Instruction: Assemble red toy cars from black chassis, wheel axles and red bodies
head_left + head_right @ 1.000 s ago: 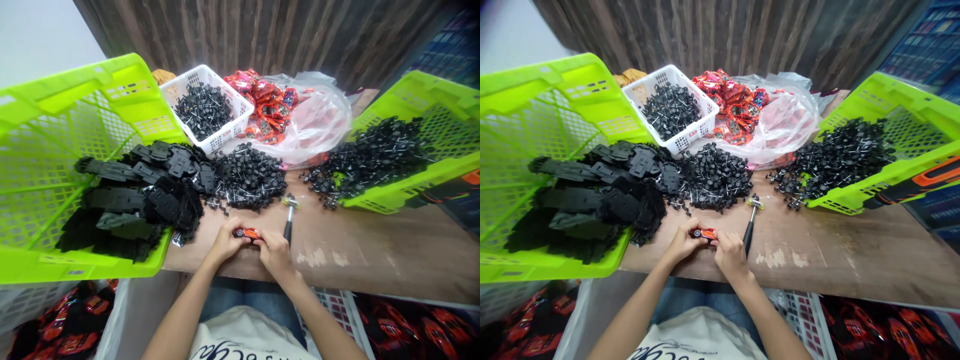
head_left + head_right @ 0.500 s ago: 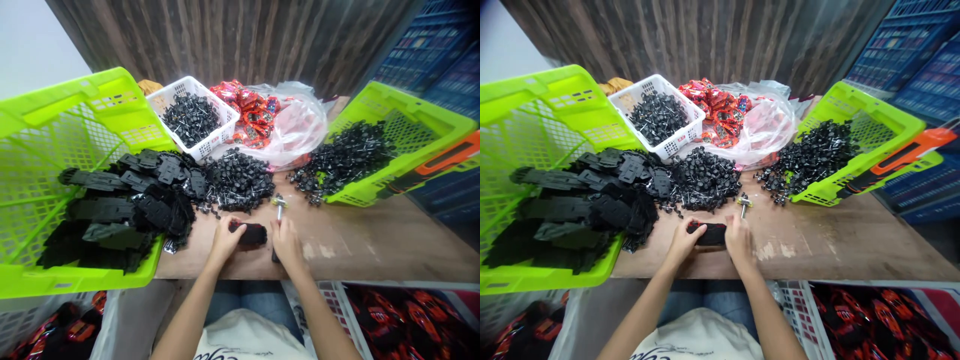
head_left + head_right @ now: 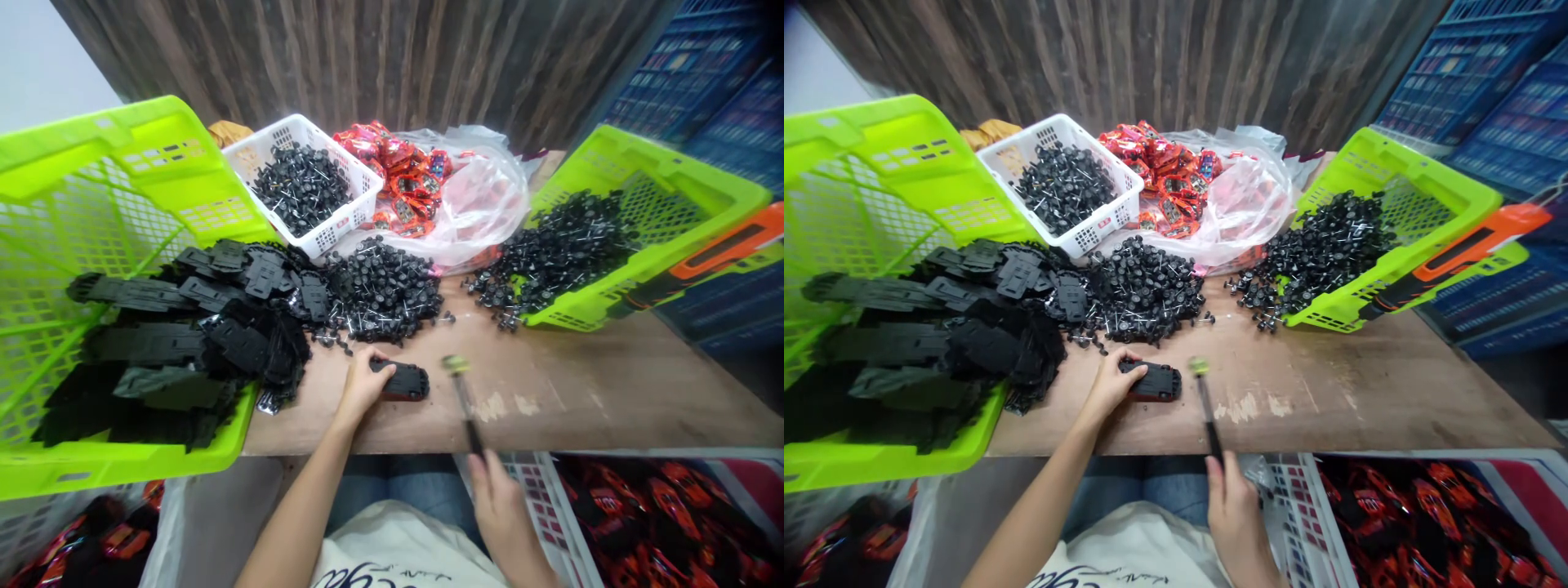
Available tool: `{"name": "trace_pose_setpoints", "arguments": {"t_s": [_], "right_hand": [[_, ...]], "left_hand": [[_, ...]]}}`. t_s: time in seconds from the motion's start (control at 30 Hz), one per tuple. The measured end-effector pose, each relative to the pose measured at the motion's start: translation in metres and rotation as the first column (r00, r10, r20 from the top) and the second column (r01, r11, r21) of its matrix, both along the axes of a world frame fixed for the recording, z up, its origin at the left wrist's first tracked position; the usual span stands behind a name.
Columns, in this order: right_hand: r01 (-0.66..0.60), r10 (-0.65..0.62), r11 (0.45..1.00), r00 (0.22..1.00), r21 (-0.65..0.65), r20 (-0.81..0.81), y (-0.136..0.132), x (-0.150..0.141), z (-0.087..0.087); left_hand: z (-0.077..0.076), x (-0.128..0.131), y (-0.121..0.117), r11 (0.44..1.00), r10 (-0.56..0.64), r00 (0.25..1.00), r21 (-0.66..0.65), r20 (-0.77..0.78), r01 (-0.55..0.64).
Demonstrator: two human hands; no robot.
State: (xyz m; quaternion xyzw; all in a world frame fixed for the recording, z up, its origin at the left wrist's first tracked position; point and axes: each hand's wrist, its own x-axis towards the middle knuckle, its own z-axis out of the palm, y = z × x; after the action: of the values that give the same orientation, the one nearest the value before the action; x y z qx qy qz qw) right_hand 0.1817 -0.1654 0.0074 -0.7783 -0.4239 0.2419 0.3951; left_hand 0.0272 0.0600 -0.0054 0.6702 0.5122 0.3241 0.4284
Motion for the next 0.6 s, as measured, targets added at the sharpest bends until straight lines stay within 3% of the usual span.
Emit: {"name": "trace_pose_setpoints", "arguments": {"t_s": [0.1, 0.2, 0.27, 0.37, 0.47, 0.6], "right_hand": [[-0.13, 0.134, 0.986, 0.991, -0.103, 0.027, -0.009, -0.014, -0.009], [-0.165, 0.18, 0.975, 0.98, -0.146, 0.09, -0.008, -0.008, -0.012], [-0.158, 0.193, 0.968, 0.965, -0.194, 0.179, 0.0, 0.003, -0.011], [-0.069, 0.141, 0.976, 0.922, -0.207, 0.36, 0.027, 0.015, -0.003], [-0.174, 0.156, 0.985, 0.885, 0.001, 0.439, 0.068, 0.018, 0.018], [-0.471, 0.356, 0.829, 0.86, 0.301, 0.365, 0.116, 0.013, 0.047]], "left_hand": [[0.0, 0.0, 0.001, 1.0, 0.002, 1.0, 0.003, -0.005, -0.002], [0.003, -0.003, 0.003, 1.0, -0.007, 1.0, 0.013, -0.013, 0.007], [0.012, -0.007, 0.004, 0.999, -0.01, 1.0, 0.038, 0.021, 0.009], [0.037, -0.01, -0.003, 0.987, -0.054, 0.993, 0.157, 0.1, 0.038], [0.066, -0.007, -0.018, 0.916, -0.235, 0.971, 0.345, 0.039, 0.207], [0.086, 0.002, -0.035, 0.797, -0.447, 0.893, 0.429, -0.057, 0.426]]}}
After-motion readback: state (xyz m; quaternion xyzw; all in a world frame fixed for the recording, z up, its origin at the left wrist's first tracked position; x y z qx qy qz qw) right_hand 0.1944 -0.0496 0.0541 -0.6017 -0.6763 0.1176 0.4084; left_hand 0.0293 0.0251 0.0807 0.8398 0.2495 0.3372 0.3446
